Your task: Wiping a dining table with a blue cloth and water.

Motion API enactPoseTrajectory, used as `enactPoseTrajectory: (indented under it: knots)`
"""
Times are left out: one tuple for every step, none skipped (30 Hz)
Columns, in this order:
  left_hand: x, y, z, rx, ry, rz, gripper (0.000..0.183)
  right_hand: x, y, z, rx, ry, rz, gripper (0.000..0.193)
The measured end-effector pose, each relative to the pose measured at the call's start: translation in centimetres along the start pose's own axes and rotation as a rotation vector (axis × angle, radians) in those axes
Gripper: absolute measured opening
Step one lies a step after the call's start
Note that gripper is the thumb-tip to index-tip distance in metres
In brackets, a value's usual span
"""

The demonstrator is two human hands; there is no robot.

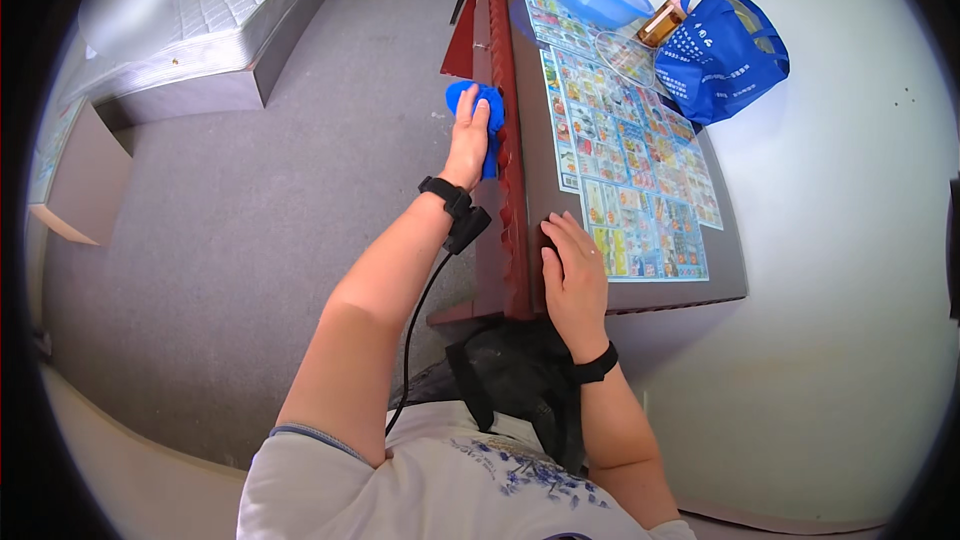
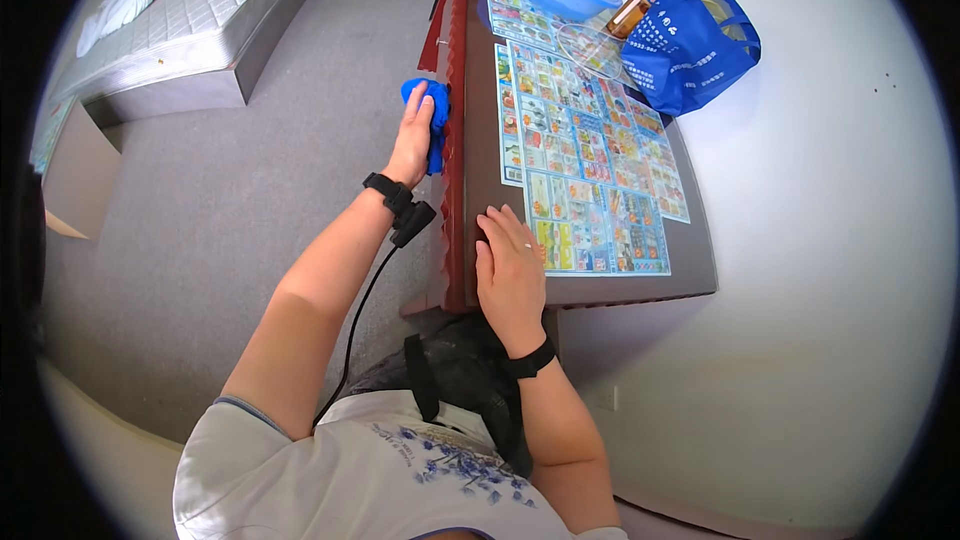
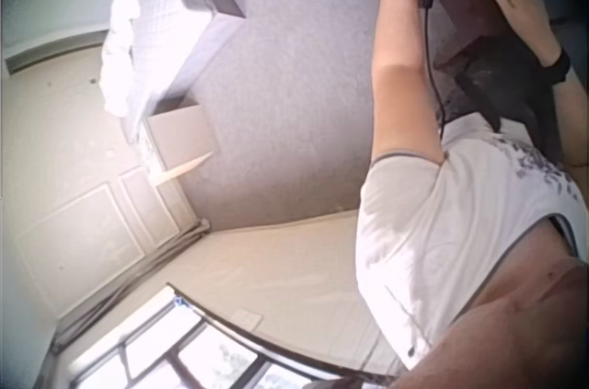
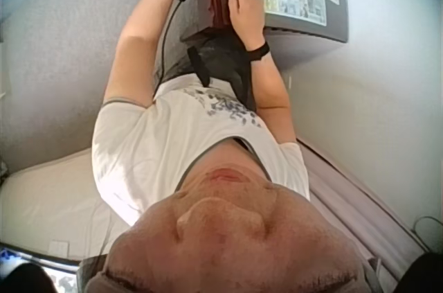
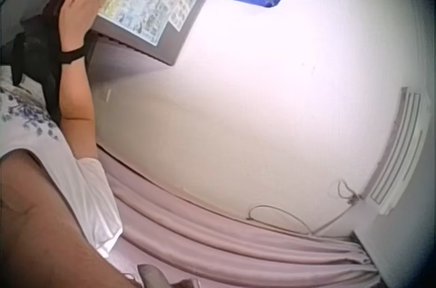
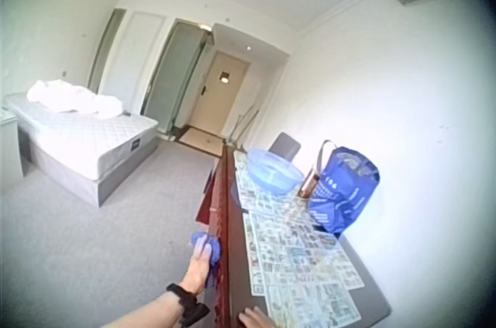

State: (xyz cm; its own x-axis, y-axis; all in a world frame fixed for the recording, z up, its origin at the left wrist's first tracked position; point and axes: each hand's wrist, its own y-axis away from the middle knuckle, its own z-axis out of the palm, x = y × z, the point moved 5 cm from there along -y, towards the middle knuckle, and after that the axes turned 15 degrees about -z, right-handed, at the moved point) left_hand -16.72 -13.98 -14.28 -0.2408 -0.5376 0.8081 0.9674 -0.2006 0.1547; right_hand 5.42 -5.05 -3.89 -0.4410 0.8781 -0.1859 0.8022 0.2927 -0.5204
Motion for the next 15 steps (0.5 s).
enactPoseTrajectory:
  knots:
    - [-0.1, -0.5, 0.1, -0.004, 0.002, -0.001, 0.046, 0.0, 0.0, 0.0, -0.004, 0.007, 0.006, 0.025]
    - [-0.3, -1.0, 0.1, -0.001, -0.023, -0.02, 0.048, 0.0, 0.0, 0.1, -0.004, 0.011, 0.008, 0.025]
    - [-0.9, -1.6, -0.1, 0.005, -0.049, -0.039, 0.049, 0.0, -0.1, 0.1, 0.007, 0.014, 0.003, 0.024]
    - [-1.4, -2.2, -0.6, 0.014, -0.076, -0.057, 0.05, -0.1, -0.1, 0.2, 0.017, 0.014, -0.005, 0.024]
    - [-1.9, -2.7, -1.1, 0.025, -0.103, -0.074, 0.051, -0.1, -0.3, 0.3, 0.016, 0.011, -0.008, 0.024]
    - [-2.4, -2.7, -1.2, 0.031, -0.13, -0.096, 0.053, -0.1, -0.3, 0.3, 0.024, 0.017, -0.007, 0.024]
    - [-2.8, -2.7, -1.5, 0.039, -0.158, -0.118, 0.054, -0.1, -0.4, 0.4, 0.031, 0.021, -0.008, 0.023]
    - [-3.3, -2.5, -1.8, 0.043, -0.159, -0.12, 0.054, -0.1, -0.4, 0.5, 0.028, 0.017, -0.007, 0.023]
    - [-3.4, -1.9, -1.6, 0.027, -0.163, -0.083, 0.054, 0.0, -0.4, 0.4, 0.035, 0.025, -0.009, 0.023]
    - [-3.5, -1.1, -1.4, 0.014, -0.167, -0.044, 0.054, 0.1, -0.4, 0.4, 0.042, 0.032, -0.012, 0.022]
    - [-3.9, -0.2, -1.4, 0.018, -0.168, -0.048, 0.054, 0.1, -0.5, 0.4, 0.051, 0.031, -0.018, 0.022]
    - [-3.9, 1.5, -0.5, 0.001, -0.156, -0.073, 0.054, 0.5, -0.3, 0.3, 0.05, 0.037, -0.007, 0.022]
    - [-3.8, 3.4, -0.1, -0.007, -0.144, -0.093, 0.053, 0.6, -0.2, 0.2, 0.053, 0.047, -0.004, 0.022]
    - [-3.7, 5.2, -0.3, 0.002, -0.146, -0.094, 0.053, 0.5, -0.1, 0.3, 0.055, 0.051, -0.007, 0.021]
    - [-3.6, 7.0, 0.0, -0.04, -0.141, -0.074, 0.052, 0.5, -0.1, 0.3, 0.052, 0.046, -0.009, 0.021]
